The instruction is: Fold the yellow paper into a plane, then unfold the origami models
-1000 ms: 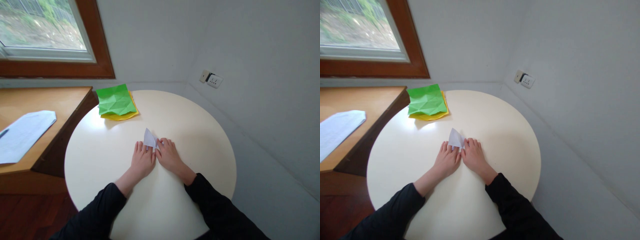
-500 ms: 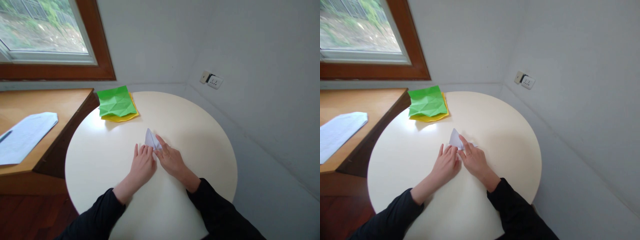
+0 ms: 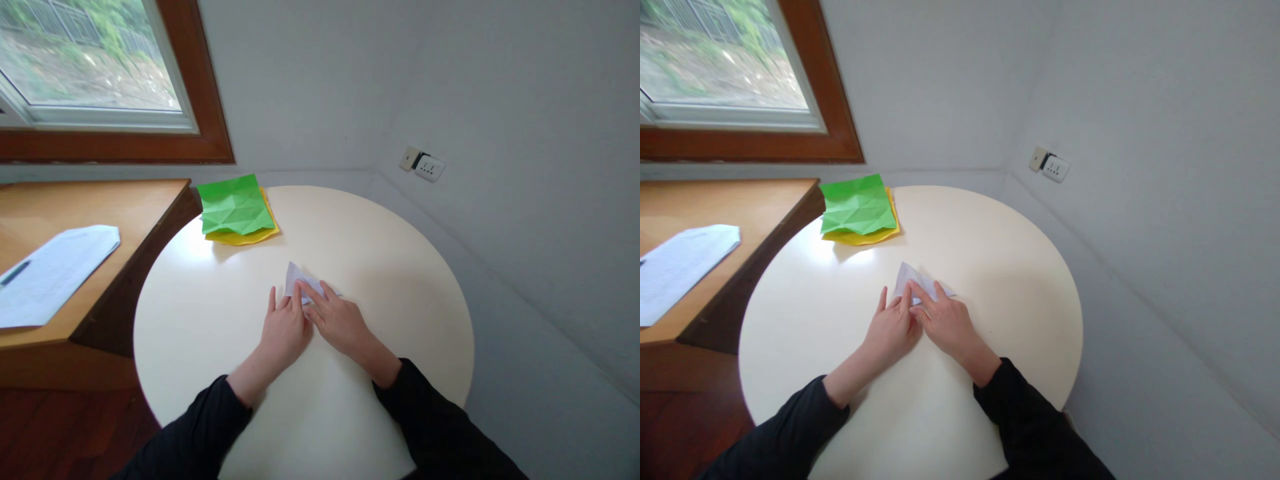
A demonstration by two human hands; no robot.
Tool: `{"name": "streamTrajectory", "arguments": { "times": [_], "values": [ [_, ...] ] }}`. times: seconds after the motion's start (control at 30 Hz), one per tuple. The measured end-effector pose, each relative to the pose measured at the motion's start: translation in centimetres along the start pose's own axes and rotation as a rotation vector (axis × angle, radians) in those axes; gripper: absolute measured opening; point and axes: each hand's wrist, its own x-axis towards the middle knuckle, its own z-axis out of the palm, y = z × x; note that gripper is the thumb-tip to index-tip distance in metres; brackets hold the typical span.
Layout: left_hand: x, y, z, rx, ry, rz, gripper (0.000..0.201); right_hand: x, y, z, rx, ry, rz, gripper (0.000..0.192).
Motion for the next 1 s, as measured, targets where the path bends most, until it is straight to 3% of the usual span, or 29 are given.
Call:
{"name": "streamTrajectory", "arguments": {
  "times": [0.23, 0.57, 0.77, 1.0],
  "values": [
    [0.1, -0.1, -0.1, 0.030, 0.021, 0.008, 0.045, 0.2, -0.2, 0.2, -0.024, -0.055, 0.070, 0.058],
    [0.7, 0.0, -0.2, -0.032, 0.041, -0.017, 0.048, 0.2, -0.4, -0.1, 0.021, -0.036, 0.100, 0.054],
    [1.9, 0.2, 0.0, -0.033, -0.011, 0.041, 0.047, 0.3, -0.2, 0.2, 0.070, -0.019, 0.091, 0.052],
    [2.1, 1.0, 0.1, -0.041, -0.001, -0.075, 0.048, 0.4, 0.0, 0.4, 0.093, -0.003, 0.065, 0.049]
  ]
}}
